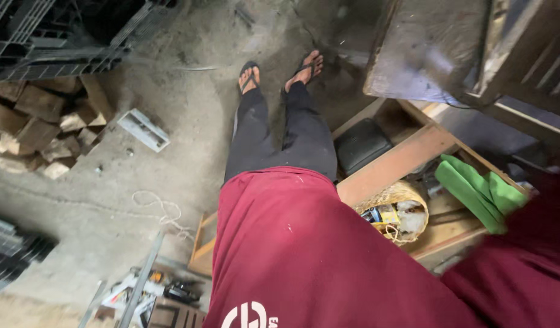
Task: The person uses a red heat gun and a metal scraper to work on the seams of stacked black plastic crates. They apply heat to the plastic and then scrape the softened material, moving between different sections of the crate stack.
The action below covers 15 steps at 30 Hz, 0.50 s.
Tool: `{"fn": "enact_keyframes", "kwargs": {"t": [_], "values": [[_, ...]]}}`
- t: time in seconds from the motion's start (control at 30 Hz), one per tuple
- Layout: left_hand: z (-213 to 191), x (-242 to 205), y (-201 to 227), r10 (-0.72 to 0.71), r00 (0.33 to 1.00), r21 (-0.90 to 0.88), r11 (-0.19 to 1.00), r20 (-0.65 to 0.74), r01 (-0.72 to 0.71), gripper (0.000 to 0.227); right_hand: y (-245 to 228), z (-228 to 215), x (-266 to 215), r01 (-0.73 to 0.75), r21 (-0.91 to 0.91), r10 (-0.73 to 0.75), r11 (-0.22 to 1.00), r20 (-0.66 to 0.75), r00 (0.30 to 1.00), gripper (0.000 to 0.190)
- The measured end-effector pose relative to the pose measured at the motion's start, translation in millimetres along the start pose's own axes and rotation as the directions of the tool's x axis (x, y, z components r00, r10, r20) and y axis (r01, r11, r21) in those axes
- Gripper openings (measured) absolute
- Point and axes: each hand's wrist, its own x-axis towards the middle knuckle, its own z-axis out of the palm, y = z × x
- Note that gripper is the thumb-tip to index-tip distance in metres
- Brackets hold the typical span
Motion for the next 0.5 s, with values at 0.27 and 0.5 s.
{"fn": "enact_keyframes", "kwargs": {"t": [0.27, 0.5], "values": [[-49, 30, -47, 0.146, 0.983, -0.287, 0.942, -0.107, -0.171, 0.017, -27, 47, -55, -0.078, -0.125, 0.085, 0.989, 0.048, 0.995, 0.019], [-32, 40, 107, 0.343, 0.937, -0.771, 0.579, -0.065, -0.265, 0.015, -111, 67, -133, -0.134, -0.315, 0.113, 0.94, -0.085, 0.99, 0.017]]}}
